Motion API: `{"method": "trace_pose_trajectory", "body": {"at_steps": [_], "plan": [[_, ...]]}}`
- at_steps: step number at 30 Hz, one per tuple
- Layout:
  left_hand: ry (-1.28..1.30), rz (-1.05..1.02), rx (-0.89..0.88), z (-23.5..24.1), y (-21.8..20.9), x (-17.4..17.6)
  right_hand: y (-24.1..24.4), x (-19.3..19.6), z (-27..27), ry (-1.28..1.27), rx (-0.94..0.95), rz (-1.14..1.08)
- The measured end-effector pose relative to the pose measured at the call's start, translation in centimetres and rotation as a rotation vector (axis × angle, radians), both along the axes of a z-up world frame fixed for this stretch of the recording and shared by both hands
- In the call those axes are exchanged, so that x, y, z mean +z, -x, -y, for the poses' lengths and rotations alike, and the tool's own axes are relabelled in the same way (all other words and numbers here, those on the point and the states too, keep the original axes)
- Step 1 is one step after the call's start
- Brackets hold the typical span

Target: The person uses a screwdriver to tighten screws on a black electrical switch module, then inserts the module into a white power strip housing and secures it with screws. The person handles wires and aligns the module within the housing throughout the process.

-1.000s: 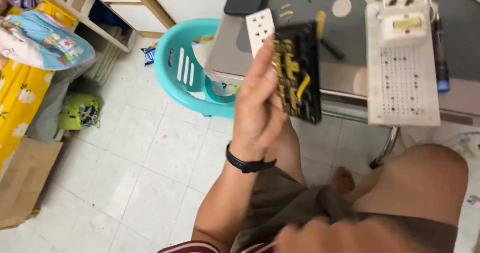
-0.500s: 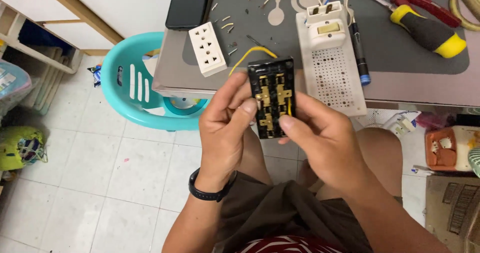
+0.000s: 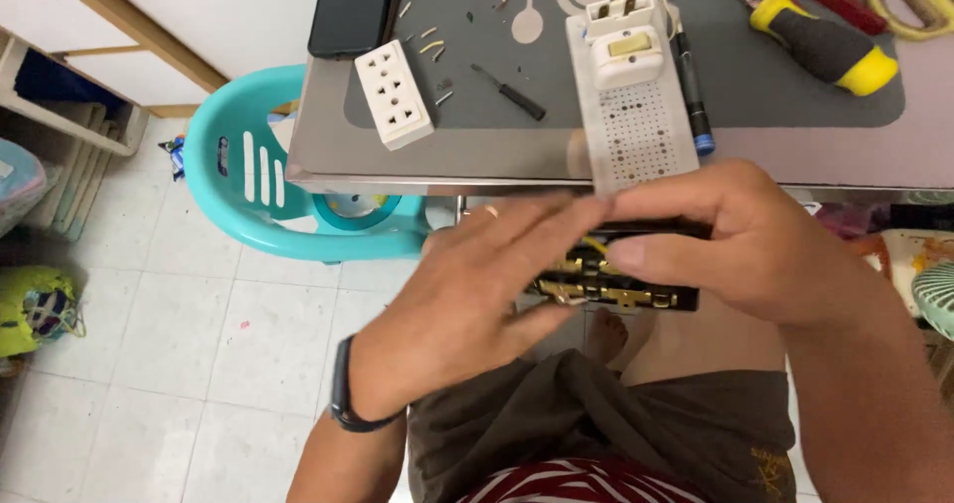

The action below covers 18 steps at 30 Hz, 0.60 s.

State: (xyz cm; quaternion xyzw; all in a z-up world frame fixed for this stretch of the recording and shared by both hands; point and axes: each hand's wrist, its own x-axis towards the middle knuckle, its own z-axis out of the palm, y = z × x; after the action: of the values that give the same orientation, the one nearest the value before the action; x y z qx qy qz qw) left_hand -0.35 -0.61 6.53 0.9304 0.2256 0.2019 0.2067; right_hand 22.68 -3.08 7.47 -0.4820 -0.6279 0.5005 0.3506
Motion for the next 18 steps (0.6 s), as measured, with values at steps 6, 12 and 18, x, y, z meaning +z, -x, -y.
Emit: {"method": "trace_pose_trajectory", "body": {"at_steps": [6,12,18], "plan": [[-0.029,0.270,0.230,2.0,-2.2,-3.7,0.6,-4.6,2.1,-0.122,-0.266,0.013],[0.232,0.197,0.243,2.1,-3.3,-2.5,2.8,-5.5,5.3,0.096,-0.399,-0.162],[-0.095,0.107,0.274,1.1,-3.9,-2.1,1.7,-5.0,4.5,0.144,-0.241,-0.184]]}}
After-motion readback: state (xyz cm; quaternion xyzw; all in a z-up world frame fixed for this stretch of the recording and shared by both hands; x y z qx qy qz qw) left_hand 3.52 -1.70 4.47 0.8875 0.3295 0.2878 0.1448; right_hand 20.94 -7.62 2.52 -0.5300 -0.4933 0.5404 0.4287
